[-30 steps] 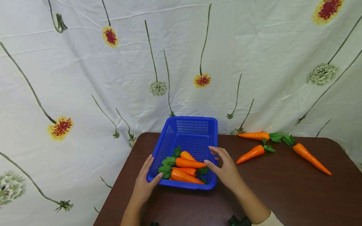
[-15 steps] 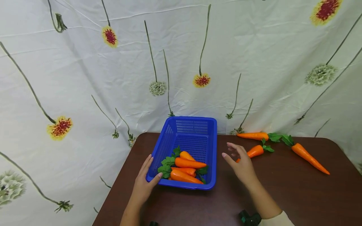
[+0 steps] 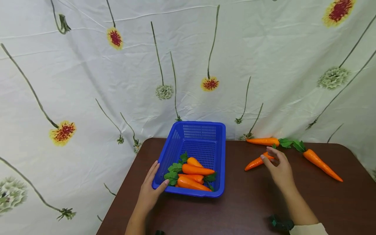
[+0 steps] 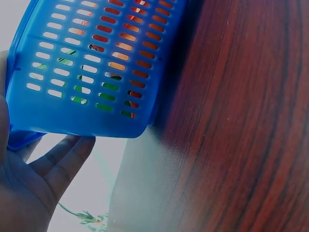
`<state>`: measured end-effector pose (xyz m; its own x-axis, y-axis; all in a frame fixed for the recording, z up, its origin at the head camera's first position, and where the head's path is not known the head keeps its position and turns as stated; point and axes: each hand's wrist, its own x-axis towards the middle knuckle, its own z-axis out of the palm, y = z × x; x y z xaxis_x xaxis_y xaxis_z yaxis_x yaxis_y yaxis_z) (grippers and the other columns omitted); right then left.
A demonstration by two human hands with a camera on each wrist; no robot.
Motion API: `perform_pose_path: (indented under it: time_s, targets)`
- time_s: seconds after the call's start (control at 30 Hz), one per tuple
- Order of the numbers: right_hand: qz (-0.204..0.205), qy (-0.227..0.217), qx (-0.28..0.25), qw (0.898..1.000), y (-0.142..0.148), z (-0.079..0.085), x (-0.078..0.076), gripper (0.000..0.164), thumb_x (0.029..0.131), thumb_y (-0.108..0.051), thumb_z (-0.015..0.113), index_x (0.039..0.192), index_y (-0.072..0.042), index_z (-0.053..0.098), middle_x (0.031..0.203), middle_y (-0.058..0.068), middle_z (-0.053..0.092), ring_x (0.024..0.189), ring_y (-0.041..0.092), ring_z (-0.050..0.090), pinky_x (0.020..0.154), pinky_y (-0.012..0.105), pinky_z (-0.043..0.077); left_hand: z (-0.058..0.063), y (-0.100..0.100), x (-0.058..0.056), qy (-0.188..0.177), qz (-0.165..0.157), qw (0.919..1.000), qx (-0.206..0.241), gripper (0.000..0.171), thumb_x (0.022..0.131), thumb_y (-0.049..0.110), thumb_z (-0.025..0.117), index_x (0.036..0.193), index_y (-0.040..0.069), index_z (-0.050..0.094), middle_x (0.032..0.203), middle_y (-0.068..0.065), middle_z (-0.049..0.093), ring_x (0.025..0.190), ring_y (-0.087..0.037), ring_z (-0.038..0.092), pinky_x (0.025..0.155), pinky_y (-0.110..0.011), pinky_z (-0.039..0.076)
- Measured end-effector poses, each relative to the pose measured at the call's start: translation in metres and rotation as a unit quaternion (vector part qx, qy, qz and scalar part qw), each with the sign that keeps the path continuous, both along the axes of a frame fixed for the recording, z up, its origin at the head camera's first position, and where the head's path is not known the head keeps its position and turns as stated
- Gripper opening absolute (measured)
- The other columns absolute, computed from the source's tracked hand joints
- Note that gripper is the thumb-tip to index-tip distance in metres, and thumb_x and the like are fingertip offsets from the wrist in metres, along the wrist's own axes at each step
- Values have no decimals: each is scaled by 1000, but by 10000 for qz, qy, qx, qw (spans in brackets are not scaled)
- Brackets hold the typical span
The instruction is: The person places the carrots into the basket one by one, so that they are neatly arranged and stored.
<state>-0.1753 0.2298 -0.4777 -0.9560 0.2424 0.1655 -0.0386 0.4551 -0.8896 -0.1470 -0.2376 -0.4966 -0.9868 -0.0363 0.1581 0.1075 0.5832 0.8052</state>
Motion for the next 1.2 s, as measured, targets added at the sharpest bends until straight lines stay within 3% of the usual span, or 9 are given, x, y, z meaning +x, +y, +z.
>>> perform_pose_path:
  time_s: [0.33,0.6,0.8,0.87,0.97,1.07,1.1,1.2]
  targets:
    - [-354,-287,441,9980,51,3,6,64,98,-47,62,148,-10,50,141,12,51,102,-18,43,78,0,38,-1,1,-1,33,-37,10000,57,78,90,40,75,157,26,38,168,8,27,155,-27,27,122,-62,24]
    - [-287,-656,813,9941,91,-5,17,71,99,-52,57,153,-7,43,145,23,50,99,-18,36,71,4,37,-3,1,0,24,-23,10000,87,78,91,41,74,157,26,37,168,8,26,155,-27,26,122,-63,23]
    - [-427,-782,887,9921,125,-13,25,75,99,-51,58,152,0,41,137,20,46,91,-23,33,65,5,40,-3,0,1,56,-24,9999,83,77,91,39,74,158,25,37,168,7,26,155,-29,26,122,-63,23]
    - [-603,-858,984,9896,134,-13,26,74,99,-49,59,151,1,42,139,23,44,93,-14,45,62,7,41,-3,0,1,85,-28,9999,79,77,91,39,74,158,24,37,168,6,26,155,-30,26,122,-64,23]
    - [-986,-1027,1180,9828,146,-12,27,71,101,-46,56,151,2,41,147,33,38,110,24,58,78,28,51,-2,0,2,92,-13,9999,71,77,91,39,74,158,25,37,168,6,27,155,-30,26,122,-64,23]
    - [-1307,-1203,1277,9758,157,-12,26,69,103,-44,52,152,2,37,150,37,33,132,57,37,97,60,43,-2,0,2,74,17,10000,53,77,91,40,74,157,26,37,168,7,27,155,-29,26,121,-64,23]
    - [-1372,-1254,1298,9740,160,-13,26,69,103,-44,51,153,2,37,151,38,32,135,58,33,101,70,35,-2,0,2,64,23,10000,52,77,91,40,74,157,26,37,168,8,26,155,-29,26,121,-64,23]
    - [-1463,-1336,1366,9706,169,-15,27,69,104,-43,50,153,3,35,152,39,30,138,59,29,108,72,27,-2,1,1,48,19,10000,63,77,91,41,74,157,26,37,168,7,26,155,-30,26,121,-65,23]
